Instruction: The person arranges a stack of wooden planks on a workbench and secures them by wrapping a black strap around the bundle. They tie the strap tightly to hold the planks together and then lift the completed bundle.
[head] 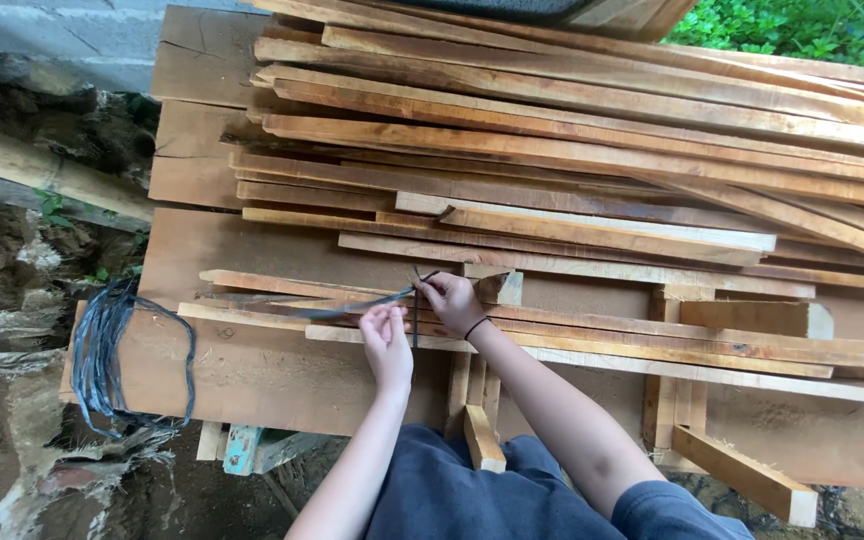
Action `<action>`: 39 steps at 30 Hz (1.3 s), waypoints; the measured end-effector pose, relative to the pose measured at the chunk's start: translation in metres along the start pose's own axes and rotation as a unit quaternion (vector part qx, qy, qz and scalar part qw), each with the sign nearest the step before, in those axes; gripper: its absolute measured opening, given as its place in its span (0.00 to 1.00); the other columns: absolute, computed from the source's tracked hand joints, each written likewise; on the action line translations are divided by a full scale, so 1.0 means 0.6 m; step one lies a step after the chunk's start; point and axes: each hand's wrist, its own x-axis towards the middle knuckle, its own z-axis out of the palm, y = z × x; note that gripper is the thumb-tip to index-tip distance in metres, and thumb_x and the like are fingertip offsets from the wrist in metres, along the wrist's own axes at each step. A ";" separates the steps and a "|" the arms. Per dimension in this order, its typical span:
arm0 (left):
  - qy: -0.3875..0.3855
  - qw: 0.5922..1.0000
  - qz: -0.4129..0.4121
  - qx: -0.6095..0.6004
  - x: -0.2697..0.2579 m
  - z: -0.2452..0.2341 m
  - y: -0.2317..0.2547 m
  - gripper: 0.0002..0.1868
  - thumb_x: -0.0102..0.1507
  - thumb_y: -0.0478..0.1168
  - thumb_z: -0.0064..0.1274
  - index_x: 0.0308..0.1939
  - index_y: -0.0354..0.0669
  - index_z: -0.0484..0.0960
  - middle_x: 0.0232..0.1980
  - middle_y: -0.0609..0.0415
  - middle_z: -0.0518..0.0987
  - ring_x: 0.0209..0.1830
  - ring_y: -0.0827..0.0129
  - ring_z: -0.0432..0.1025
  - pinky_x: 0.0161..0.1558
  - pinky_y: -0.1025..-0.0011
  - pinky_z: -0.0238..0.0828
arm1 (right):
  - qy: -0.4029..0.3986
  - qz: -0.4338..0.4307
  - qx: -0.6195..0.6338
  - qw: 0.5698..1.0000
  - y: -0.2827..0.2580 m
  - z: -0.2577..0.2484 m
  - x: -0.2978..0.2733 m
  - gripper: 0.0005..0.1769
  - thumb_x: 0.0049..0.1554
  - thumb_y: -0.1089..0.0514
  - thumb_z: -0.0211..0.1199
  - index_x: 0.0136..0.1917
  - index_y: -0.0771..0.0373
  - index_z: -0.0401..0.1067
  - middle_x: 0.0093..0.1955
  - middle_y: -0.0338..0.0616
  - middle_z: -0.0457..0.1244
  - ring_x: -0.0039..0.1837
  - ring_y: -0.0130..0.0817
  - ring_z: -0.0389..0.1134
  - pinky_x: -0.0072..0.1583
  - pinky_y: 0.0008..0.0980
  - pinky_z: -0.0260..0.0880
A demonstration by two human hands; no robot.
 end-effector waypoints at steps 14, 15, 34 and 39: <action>-0.056 0.995 -0.015 0.075 0.044 0.042 0.040 0.18 0.73 0.53 0.43 0.41 0.52 0.86 0.49 0.55 0.86 0.48 0.71 0.76 0.41 0.76 0.73 | -0.009 0.064 0.019 0.998 0.001 0.001 0.001 0.09 0.64 0.59 0.62 0.42 0.57 0.80 0.35 0.43 0.71 0.44 0.27 0.71 0.50 0.32 0.72; -0.067 0.996 -0.006 0.057 0.033 0.043 0.050 0.21 0.74 0.55 0.40 0.36 0.50 0.82 0.52 0.56 0.85 0.53 0.70 0.73 0.47 0.73 0.71 | -0.006 0.076 0.031 0.997 -0.011 -0.001 0.003 0.11 0.65 0.58 0.61 0.42 0.57 0.80 0.35 0.41 0.71 0.44 0.21 0.68 0.50 0.32 0.71; -0.151 0.818 0.351 0.429 -0.024 -0.050 -0.034 0.14 0.71 0.48 0.45 0.33 0.53 0.78 0.42 0.62 0.80 0.56 0.62 0.72 0.50 0.56 0.69 | -0.129 0.271 -0.380 0.875 0.125 0.049 0.060 0.14 0.62 0.42 0.53 0.51 0.37 0.80 0.48 0.33 0.73 0.57 0.40 0.75 0.61 0.42 0.75; -0.161 0.821 0.345 0.425 -0.021 -0.046 -0.041 0.14 0.71 0.48 0.45 0.32 0.52 0.78 0.44 0.62 0.81 0.57 0.61 0.71 0.52 0.57 0.69 | -0.084 0.274 -0.292 0.913 0.121 0.030 0.050 0.17 0.63 0.38 0.55 0.56 0.42 0.79 0.48 0.36 0.73 0.59 0.45 0.73 0.60 0.49 0.75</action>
